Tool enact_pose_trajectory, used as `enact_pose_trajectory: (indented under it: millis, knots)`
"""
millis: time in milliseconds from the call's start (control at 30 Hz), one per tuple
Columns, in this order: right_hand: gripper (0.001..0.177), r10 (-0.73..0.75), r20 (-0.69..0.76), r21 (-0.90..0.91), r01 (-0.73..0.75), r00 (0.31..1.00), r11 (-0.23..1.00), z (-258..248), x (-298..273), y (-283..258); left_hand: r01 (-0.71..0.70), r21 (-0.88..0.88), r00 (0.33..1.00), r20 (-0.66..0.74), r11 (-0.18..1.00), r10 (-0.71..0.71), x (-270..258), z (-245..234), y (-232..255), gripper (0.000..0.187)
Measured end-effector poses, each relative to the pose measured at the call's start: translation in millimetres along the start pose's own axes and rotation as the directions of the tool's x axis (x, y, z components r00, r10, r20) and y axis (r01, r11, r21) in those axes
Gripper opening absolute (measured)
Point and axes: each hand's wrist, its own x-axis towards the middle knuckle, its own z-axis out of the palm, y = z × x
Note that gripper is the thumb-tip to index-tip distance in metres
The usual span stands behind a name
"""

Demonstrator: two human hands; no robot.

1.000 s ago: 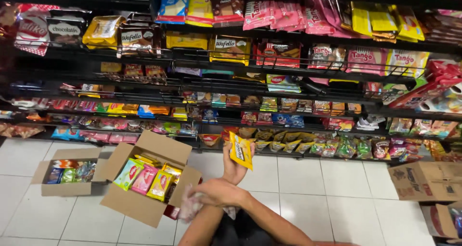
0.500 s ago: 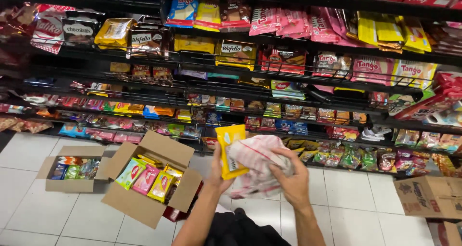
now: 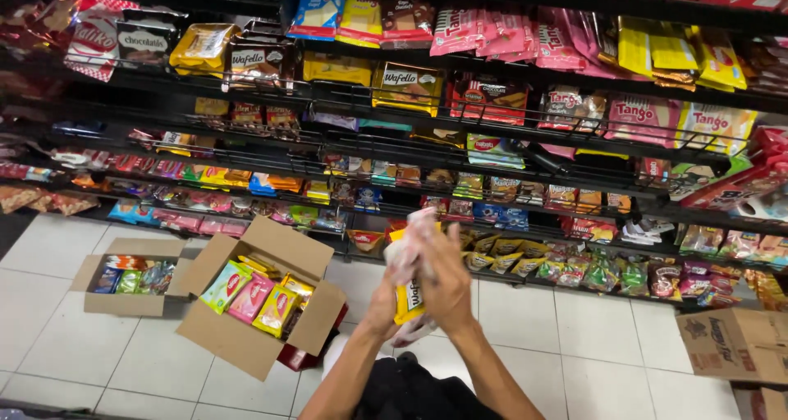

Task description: Cleaning, scanning, and stocking snack packages onto grocery store shelves.

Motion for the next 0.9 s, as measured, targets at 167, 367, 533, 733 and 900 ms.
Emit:
enact_pose_trajectory:
  millis: [167, 367, 533, 733, 900]
  knots:
    - [0.044, -0.091, 0.154, 0.100, 0.076, 0.984, 0.992, -0.6, -1.7, -7.9, -0.015, 0.198, 0.998, -0.054, 0.980, 0.027, -3.9, -17.8, -6.6, 0.053]
    - [0.037, -0.044, 0.046, 0.013, 0.043, 0.998, 0.999, -2.5, 1.9, -7.4, 0.049, 0.018, 0.998, -0.035, 0.999, -0.048, 3.8, -50.6, -26.7, 0.062]
    - [0.039, -0.124, 0.073, 0.002, 0.124, 0.990, 0.992, -1.7, -3.2, 13.5, 0.032, 0.157, 0.994, -0.107, 0.987, -0.015, -2.3, 10.0, 11.2, 0.059]
    - [0.047, 0.129, 0.031, -0.027, -0.128, 0.991, 0.991, -12.6, 3.6, 4.5, 0.056, 0.071, 0.998, -0.044, 0.996, -0.053, -6.6, 26.7, 23.8, 0.065]
    - [0.054, -0.045, 0.189, 0.024, 0.041, 0.981, 0.999, -5.9, -14.1, 4.5, 0.001, 0.070, 1.000, 0.028, 0.998, -0.003, -3.4, 12.6, 19.4, 0.059]
